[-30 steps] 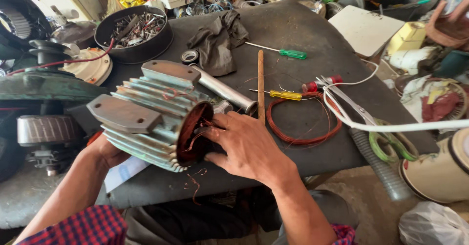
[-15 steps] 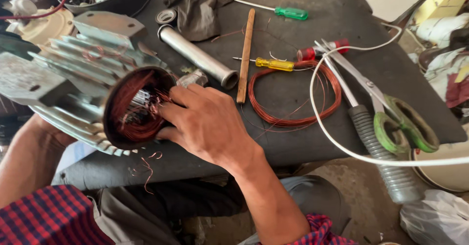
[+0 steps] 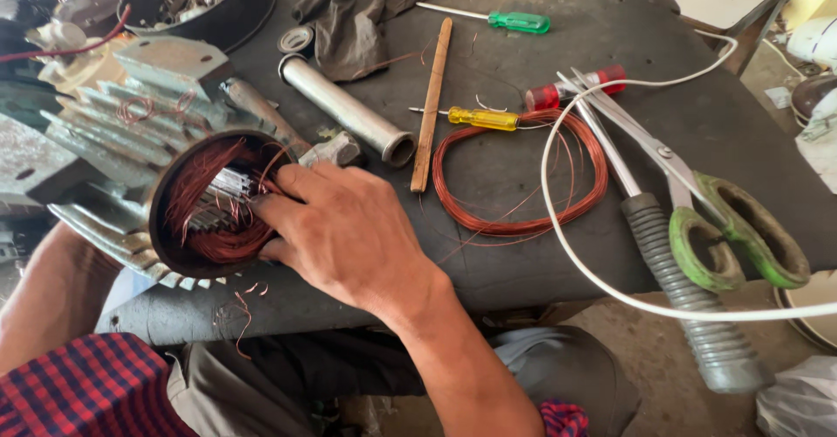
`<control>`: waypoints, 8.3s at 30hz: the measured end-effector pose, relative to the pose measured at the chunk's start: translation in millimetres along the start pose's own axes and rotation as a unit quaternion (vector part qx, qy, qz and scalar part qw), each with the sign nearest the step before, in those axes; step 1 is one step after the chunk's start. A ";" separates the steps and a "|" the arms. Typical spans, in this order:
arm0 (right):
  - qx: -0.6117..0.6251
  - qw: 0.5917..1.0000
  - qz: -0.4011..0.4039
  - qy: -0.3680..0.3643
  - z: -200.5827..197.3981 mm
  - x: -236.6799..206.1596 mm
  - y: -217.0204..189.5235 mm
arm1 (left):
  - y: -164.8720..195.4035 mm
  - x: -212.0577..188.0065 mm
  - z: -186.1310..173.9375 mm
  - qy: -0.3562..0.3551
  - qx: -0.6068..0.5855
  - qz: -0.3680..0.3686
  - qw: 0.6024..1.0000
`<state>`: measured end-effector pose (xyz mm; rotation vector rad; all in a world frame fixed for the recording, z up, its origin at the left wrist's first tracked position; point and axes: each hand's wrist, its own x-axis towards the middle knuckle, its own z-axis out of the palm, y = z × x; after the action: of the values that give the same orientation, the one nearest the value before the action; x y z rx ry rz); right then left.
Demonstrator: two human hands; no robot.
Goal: The person cuts a small piece of white tape with scissors, then inserts it into the stator slots of a disassembled motor. They continue to pack the copper windings with their fingers and use a screwdriver to press the tape and wires into place. The work is performed on a cluttered workbench with various motor parts and tools visible.
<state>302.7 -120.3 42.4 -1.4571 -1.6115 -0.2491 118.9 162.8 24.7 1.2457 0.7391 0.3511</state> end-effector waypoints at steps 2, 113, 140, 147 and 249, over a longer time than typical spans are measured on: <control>0.007 1.000 0.005 0.001 -0.4 0.0 -1.5 | 3.7 -1.4 4.0 -0.001 0.002 -0.003 1.000; -0.172 0.970 0.138 0.103 38.7 15.3 -47.4 | 3.0 14.2 19.1 -0.130 -0.055 0.071 0.988; -0.181 0.969 0.103 0.129 45.2 13.0 -38.1 | -0.4 18.8 13.9 -0.087 -0.006 0.072 0.994; -0.182 0.972 0.097 0.108 47.7 13.3 -26.0 | -6.7 19.8 17.6 -0.094 -0.094 0.061 0.989; 0.354 0.853 0.208 0.322 55.8 0.2 -0.1 | -74.5 -120.2 108.0 0.109 -0.274 0.210 0.932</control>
<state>275.8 -82.4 11.5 -0.9435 -0.6847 0.1070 94.1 -12.4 6.5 0.8240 0.4999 0.9919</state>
